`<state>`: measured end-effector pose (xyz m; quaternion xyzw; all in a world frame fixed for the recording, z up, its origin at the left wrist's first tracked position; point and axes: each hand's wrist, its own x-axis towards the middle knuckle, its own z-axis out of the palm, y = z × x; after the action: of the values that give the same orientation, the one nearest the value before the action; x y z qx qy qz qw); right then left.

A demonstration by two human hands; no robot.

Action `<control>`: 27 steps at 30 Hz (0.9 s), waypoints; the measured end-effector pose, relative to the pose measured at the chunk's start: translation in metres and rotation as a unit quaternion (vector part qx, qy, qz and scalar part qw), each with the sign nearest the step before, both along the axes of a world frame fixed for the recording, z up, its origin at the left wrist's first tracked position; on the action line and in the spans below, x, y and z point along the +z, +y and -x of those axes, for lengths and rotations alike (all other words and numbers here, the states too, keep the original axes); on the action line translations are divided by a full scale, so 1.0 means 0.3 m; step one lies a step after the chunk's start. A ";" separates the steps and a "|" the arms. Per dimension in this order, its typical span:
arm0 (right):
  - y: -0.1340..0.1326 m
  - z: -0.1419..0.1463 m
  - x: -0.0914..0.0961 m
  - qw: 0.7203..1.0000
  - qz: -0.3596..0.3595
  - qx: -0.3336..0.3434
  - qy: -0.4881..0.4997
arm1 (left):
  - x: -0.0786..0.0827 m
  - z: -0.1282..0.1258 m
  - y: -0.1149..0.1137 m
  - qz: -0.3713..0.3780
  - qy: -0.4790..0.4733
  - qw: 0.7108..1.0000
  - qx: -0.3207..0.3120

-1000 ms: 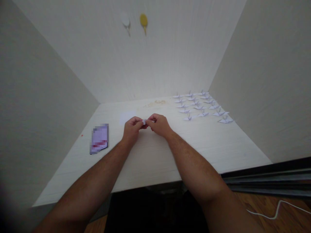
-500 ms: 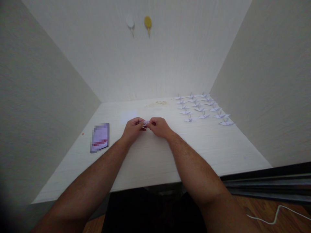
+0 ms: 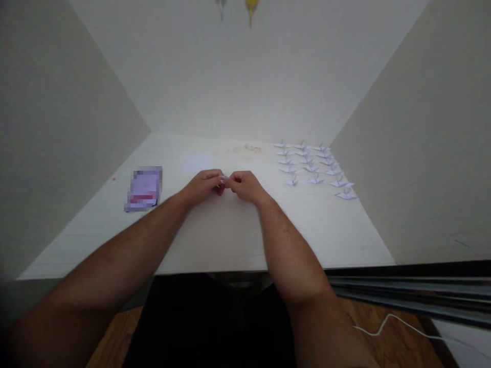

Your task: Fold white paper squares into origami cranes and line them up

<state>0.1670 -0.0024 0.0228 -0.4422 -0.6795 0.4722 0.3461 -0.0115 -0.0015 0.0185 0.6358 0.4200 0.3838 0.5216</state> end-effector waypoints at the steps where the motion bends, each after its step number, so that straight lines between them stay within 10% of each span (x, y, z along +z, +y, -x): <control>1: -0.001 -0.001 0.001 1.000 0.014 0.010 0.004 | 0.000 -0.002 0.001 0.012 -0.024 1.000 -0.007; 9: -0.025 0.008 -0.004 0.966 0.130 0.123 0.186 | 0.018 -0.006 -0.020 0.127 -0.248 0.958 -0.063; 27: -0.028 -0.009 -0.009 0.957 0.152 0.128 0.210 | 0.012 0.003 -0.033 0.124 -0.268 0.953 -0.070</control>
<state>0.1697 -0.0108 0.0202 -0.2894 -0.5626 0.6926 0.3465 -0.0123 -0.0115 0.0222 0.4673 0.2634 0.4481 0.7151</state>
